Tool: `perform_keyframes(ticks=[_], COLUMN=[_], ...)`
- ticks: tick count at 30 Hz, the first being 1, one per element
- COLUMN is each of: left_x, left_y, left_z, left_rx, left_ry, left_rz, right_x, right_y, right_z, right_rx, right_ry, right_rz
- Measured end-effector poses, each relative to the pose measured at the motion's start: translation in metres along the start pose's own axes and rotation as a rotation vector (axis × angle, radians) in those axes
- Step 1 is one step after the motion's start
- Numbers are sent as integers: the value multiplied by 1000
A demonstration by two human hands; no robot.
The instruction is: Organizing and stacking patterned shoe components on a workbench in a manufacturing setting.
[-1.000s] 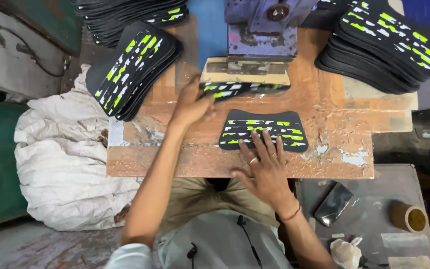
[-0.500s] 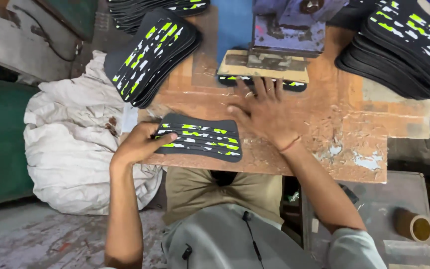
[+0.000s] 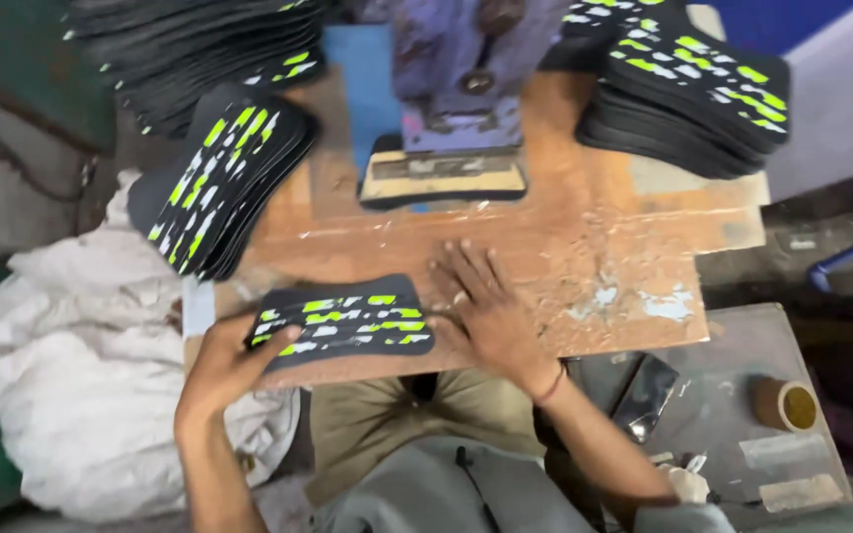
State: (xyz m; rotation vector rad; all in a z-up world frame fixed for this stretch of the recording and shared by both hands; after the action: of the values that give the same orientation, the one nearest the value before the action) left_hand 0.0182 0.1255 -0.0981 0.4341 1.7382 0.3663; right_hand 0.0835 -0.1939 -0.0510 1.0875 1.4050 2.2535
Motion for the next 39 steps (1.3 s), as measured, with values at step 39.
perform_keyframes(ticks=[39], left_x=[-72], left_y=[-24], left_z=[26], left_rx=[-504], left_ry=[-262], left_rz=[83], right_x=[-19], right_y=[39], right_z=[-37], right_rx=[-291], right_ry=[-181], right_rz=[89])
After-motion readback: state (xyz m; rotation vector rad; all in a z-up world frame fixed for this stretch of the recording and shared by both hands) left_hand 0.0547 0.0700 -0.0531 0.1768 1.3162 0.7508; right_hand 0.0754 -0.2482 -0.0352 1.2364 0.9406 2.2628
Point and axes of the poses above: each hand's wrist, its own z-axis towards the middle knuckle, its own y-axis out of the back of the hand, x = y × z, the point moved 4 cm from there along z, towards the middle knuckle, and after that the axes turned 10 degrees about z, right-handed, at the moved point
